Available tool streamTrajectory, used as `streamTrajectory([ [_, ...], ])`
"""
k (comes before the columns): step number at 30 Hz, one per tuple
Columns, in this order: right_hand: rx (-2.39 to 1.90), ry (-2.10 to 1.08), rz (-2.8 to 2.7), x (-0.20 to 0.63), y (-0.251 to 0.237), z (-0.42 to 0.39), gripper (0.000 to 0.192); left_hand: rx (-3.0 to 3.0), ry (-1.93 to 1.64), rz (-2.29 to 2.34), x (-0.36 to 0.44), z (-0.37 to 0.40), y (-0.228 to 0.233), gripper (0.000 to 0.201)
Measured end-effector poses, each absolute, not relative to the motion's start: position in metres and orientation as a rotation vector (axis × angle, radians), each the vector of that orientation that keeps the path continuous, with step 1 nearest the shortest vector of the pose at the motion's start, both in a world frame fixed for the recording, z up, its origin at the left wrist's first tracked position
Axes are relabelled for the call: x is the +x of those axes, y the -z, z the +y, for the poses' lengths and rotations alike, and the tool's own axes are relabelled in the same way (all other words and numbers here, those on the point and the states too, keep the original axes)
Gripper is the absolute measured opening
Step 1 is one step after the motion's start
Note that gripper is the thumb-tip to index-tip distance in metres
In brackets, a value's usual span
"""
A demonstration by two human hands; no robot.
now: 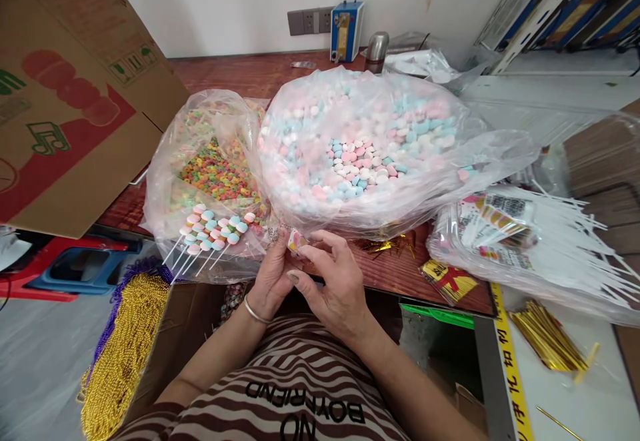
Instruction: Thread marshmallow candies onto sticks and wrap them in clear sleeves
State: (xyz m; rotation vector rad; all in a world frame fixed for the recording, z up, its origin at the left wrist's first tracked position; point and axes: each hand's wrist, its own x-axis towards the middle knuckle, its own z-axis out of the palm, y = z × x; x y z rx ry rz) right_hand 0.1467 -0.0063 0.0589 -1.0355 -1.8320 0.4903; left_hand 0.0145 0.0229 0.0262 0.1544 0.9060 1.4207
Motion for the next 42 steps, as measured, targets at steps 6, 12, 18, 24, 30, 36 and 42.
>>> streamTrajectory([
  [6, -1.08, -0.59, -1.906, 0.14, -0.048, 0.003, 0.021, 0.322, -1.518, 0.909, 0.015, 0.019, -0.03, 0.039],
  [12, -1.106, -0.607, -1.897, 0.14, -0.047, 0.007, 0.014, 0.216, -1.368, 0.811, 0.009, 0.02, -0.019, 0.042],
  [18, -1.074, -0.496, -1.882, 0.136, -0.049, 0.004, 0.025, 0.015, -1.282, 0.749, 0.01, 0.025, -0.019, 0.032],
  [24, -1.017, -0.437, -1.892, 0.132, -0.055, 0.0, 0.032, -0.133, -1.271, 0.721, 0.008, 0.029, -0.025, 0.021],
  [30, -0.962, -0.32, -1.863, 0.132, -0.066, -0.004, 0.034, -0.158, -1.336, 0.677, -0.003, 0.027, -0.031, 0.027],
  [36, -0.924, -0.358, -1.935, 0.116, -0.062, 0.017, 0.024, -0.091, -1.603, 0.701, -0.067, -0.012, -0.036, 0.03],
  [42, -0.679, -0.743, -2.436, 0.004, -0.059, 0.029, 0.023, -0.025, -1.987, 0.627, -0.145, -0.079, -0.039, 0.033],
])
